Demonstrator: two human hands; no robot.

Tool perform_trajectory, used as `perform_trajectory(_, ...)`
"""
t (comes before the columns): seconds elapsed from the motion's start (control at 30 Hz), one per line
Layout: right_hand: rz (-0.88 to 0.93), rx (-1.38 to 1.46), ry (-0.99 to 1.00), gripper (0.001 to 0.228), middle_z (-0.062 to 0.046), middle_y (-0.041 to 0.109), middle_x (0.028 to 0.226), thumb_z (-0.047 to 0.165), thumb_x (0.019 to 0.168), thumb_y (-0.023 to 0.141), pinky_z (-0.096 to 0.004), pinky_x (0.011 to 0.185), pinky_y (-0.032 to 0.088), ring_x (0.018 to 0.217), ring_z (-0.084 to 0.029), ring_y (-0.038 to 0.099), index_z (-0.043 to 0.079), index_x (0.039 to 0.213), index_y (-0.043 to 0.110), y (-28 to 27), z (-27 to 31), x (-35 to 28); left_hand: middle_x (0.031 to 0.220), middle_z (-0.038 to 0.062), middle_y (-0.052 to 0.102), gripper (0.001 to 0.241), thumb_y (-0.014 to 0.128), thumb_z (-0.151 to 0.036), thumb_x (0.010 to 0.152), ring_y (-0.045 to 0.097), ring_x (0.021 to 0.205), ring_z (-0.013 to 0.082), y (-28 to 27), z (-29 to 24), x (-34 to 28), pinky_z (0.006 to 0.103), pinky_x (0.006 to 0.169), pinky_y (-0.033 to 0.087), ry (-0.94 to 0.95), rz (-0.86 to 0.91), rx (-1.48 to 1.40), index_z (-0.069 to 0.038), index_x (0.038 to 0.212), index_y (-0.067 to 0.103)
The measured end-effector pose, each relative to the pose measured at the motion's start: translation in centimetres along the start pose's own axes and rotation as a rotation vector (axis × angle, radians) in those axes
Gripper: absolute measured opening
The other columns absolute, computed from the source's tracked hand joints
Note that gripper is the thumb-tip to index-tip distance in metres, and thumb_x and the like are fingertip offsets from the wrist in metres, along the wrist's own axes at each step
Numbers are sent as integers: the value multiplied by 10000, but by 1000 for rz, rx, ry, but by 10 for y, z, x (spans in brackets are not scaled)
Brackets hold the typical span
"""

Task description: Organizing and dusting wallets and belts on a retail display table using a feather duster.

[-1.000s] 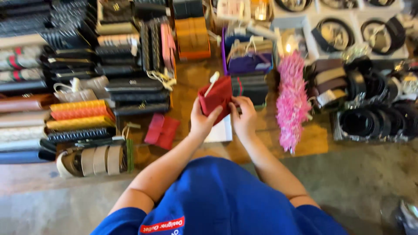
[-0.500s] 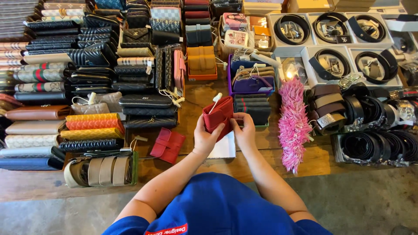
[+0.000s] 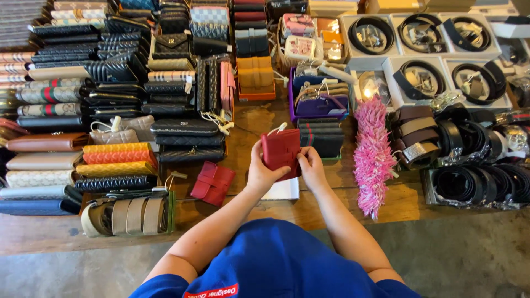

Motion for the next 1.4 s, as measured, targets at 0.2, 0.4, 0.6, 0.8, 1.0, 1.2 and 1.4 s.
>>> perform_trajectory(0.2, -143, 191, 103, 52, 12, 544, 890, 71, 998, 500, -238, 759, 453, 831, -81, 497, 94, 951, 498, -6, -44, -15, 1296, 181, 644, 1034, 895, -69, 665, 658, 1203, 250, 5, 18, -1, 370, 1033, 540, -163, 89, -215, -53, 1499, 284)
perform_trajectory(0.4, -165, 588, 436, 95, -37, 620, 863, 141, 849, 475, -341, 790, 559, 823, -169, 619, 118, 915, 539, 7, -52, -40, 1390, 169, 573, 1067, 958, -84, 622, 580, 1293, 268, -1, 66, 15, 399, 1089, 492, -130, 249, -120, -12, 1491, 342)
perform_trajectory(0.6, 126, 90, 208, 279, -82, 580, 1191, 42, 970, 633, -329, 911, 517, 1047, -186, 587, 80, 1205, 488, -45, -116, -48, 1420, 182, 627, 1053, 971, -205, 639, 615, 1310, 274, -34, 60, 36, 372, 1111, 479, 32, 457, 131, -18, 1519, 423)
perform_trajectory(0.8, 136, -585, 223, 603, -123, 580, 1300, 23, 864, 752, -335, 785, 548, 958, -239, 651, 60, 1377, 438, -34, -66, -57, 1199, 121, 742, 961, 906, -255, 588, 694, 1101, 348, -8, 54, 50, 433, 949, 547, 29, 724, 479, -254, 1468, 521)
perform_trajectory(1.0, 177, -598, 246, 598, -162, 709, 1154, -15, 827, 708, -370, 790, 581, 925, -253, 709, 61, 1400, 550, -32, -82, -61, 1149, 98, 743, 953, 905, -218, 565, 690, 1041, 352, 30, 77, 49, 468, 890, 540, 33, 904, 591, -313, 1438, 537)
perform_trajectory(1.2, 129, -715, 260, 595, -216, 679, 1180, 3, 814, 733, -352, 786, 577, 933, -245, 711, -21, 1381, 556, -46, -111, -66, 1136, 96, 723, 973, 909, -194, 586, 673, 1074, 338, 42, 115, 70, 466, 892, 534, 2, 920, 761, -347, 1463, 515)
perform_trajectory(1.4, 150, -763, 280, 596, -177, 664, 1085, 50, 781, 775, -357, 675, 554, 769, -229, 654, -43, 1328, 557, -51, -113, -66, 1246, 111, 644, 1024, 929, -248, 618, 578, 1191, 372, 52, 113, 68, 515, 959, 486, 0, 982, 892, -379, 1514, 449)
Point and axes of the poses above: each hand's wrist, its own x-axis towards the middle knuckle, its own y-axis out of the palm, z = x × y, the point moved 7 cm from there along x, towards the middle knuckle
